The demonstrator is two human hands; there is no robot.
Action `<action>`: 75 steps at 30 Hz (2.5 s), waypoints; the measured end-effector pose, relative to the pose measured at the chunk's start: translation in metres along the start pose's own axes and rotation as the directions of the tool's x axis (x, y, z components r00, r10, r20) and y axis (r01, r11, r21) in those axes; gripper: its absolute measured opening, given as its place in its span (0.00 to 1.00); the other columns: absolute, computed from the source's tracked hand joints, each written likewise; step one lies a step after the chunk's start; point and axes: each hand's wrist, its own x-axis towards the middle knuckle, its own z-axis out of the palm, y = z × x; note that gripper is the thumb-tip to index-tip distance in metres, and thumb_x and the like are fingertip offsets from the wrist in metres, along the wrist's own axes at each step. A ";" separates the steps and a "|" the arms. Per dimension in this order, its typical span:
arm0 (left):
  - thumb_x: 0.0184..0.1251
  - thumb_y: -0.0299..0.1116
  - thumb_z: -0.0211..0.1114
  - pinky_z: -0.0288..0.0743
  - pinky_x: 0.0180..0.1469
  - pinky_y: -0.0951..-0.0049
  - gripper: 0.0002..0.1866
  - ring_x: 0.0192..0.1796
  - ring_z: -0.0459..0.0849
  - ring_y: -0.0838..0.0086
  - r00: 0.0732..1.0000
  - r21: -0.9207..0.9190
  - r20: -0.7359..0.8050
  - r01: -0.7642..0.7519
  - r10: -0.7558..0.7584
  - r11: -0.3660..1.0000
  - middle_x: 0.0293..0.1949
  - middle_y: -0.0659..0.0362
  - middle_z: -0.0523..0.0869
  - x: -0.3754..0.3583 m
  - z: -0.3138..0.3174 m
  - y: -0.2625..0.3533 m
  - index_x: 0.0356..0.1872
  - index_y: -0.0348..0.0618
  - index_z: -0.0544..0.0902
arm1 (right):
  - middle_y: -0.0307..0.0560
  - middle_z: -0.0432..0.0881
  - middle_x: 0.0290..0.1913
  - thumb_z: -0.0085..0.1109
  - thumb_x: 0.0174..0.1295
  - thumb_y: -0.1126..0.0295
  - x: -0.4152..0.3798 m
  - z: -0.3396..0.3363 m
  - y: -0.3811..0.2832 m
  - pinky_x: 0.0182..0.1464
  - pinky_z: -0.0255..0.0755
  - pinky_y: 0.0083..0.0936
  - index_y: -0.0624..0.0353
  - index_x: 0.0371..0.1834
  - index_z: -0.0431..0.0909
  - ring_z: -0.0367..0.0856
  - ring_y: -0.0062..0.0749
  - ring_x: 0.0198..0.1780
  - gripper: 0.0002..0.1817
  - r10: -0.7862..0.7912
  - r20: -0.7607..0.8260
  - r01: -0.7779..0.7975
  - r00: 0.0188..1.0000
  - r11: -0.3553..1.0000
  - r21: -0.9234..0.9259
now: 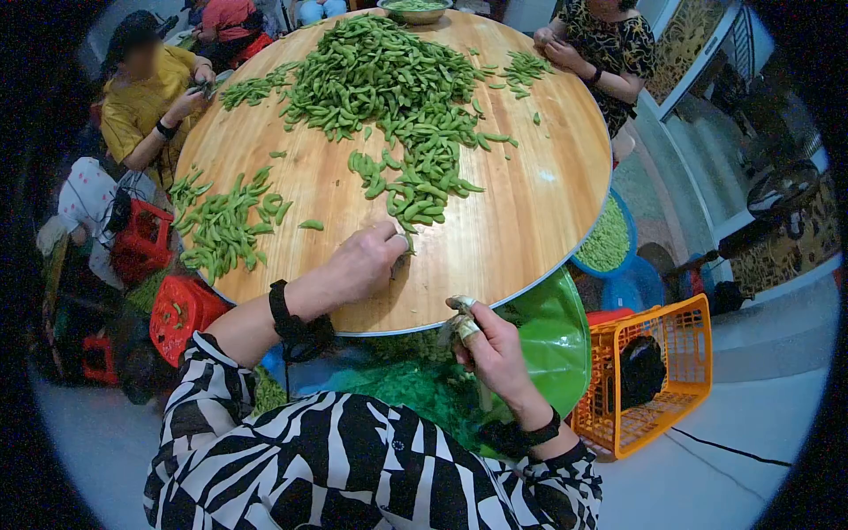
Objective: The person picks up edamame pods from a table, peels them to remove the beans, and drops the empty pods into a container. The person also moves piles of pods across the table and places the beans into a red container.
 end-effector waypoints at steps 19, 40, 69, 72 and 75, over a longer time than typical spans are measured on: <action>0.61 0.21 0.64 0.74 0.38 0.80 0.09 0.38 0.80 0.81 0.906 -0.944 0.252 0.308 -0.339 0.122 0.36 0.61 0.85 -0.003 -0.023 0.061 0.43 0.38 0.81 | 0.39 0.74 0.23 0.39 0.74 0.66 0.013 0.017 0.001 0.21 0.64 0.13 0.61 0.68 0.61 0.69 0.16 0.19 0.22 -0.034 0.005 0.032 0.999 0.969 0.246; 0.57 0.16 0.62 0.76 0.33 0.78 0.12 0.33 0.83 0.76 0.864 -0.951 0.303 0.244 -0.401 -0.191 0.34 0.57 0.84 0.000 -0.027 0.077 0.40 0.38 0.73 | 0.34 0.78 0.34 0.44 0.70 0.75 0.010 0.015 0.007 0.23 0.61 0.11 0.58 0.67 0.67 0.67 0.12 0.22 0.21 -0.214 -0.019 0.213 0.977 0.956 0.202; 0.44 0.20 0.65 0.74 0.30 0.65 0.12 0.31 0.80 0.58 0.934 -0.243 -0.332 -0.223 0.135 0.944 0.27 0.53 0.78 -0.020 -0.005 0.069 0.34 0.36 0.78 | 0.45 0.78 0.20 0.46 0.70 0.71 0.004 0.010 0.003 0.18 0.63 0.14 0.67 0.46 0.77 0.71 0.19 0.16 0.12 0.194 0.067 -0.204 0.979 0.892 0.403; 0.51 0.20 0.65 0.76 0.33 0.68 0.09 0.31 0.82 0.62 0.964 -0.468 -0.263 -0.153 0.028 0.870 0.30 0.52 0.81 -0.020 -0.011 0.069 0.35 0.35 0.80 | 0.42 0.78 0.22 0.45 0.70 0.71 0.001 0.016 0.006 0.20 0.64 0.14 0.66 0.49 0.77 0.71 0.17 0.18 0.13 0.113 0.013 -0.111 0.994 0.942 0.317; 0.56 0.22 0.65 0.77 0.35 0.73 0.08 0.35 0.83 0.72 0.952 -0.811 0.006 0.183 -0.305 0.556 0.32 0.52 0.84 -0.018 -0.014 0.075 0.38 0.34 0.81 | 0.42 0.77 0.21 0.48 0.69 0.71 0.000 0.020 0.003 0.19 0.63 0.13 0.67 0.55 0.75 0.72 0.18 0.18 0.16 0.027 -0.087 -0.018 0.996 0.994 0.111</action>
